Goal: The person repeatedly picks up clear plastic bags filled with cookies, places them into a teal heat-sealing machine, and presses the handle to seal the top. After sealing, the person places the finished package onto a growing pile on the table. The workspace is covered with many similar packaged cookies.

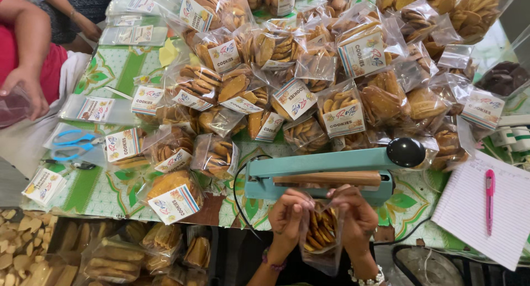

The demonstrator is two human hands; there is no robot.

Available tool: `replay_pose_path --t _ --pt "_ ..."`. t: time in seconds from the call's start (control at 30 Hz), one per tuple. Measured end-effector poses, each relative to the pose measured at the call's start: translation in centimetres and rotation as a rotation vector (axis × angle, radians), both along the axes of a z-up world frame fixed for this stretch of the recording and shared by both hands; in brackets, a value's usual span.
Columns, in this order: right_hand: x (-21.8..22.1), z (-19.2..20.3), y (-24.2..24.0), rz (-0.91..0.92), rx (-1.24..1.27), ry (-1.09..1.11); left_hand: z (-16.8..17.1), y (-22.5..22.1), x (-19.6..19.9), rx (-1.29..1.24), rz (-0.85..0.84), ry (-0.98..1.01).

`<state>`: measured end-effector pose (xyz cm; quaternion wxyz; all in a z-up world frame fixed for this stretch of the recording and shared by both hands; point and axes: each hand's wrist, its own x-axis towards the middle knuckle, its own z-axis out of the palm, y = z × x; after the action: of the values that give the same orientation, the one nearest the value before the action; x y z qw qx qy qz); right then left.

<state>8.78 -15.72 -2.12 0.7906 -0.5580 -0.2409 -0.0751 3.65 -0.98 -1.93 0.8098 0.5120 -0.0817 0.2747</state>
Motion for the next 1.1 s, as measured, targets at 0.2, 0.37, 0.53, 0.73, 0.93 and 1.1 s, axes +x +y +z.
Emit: replay_pose_path --t 0.2,0.37,0.53,0.73,0.93,1.1 --pt "1.1 2.3 0.0 0.214 0.167 0.045 1.3 0.2 0.2 0.077 0.059 0.013" --pt "1.5 2.8 0.0 0.394 0.189 -0.027 0.5 0.9 0.2 -0.055 -0.083 -0.031" --pt "2.6 1.5 -1.8 0.298 -0.085 -0.020 -0.2 2.4 -0.1 0.089 -0.071 0.031" --pt "1.9 2.0 -1.2 0.121 -0.120 -0.130 1.7 2.1 0.3 -0.068 -0.150 -0.002" --pt "2.2 0.6 -2.2 0.159 -0.112 0.003 11.3 4.4 0.4 0.539 -0.064 -0.026" --pt "1.8 -2.1 -3.4 -0.044 -0.224 0.162 16.9 3.5 2.2 1.183 -0.078 -0.101"
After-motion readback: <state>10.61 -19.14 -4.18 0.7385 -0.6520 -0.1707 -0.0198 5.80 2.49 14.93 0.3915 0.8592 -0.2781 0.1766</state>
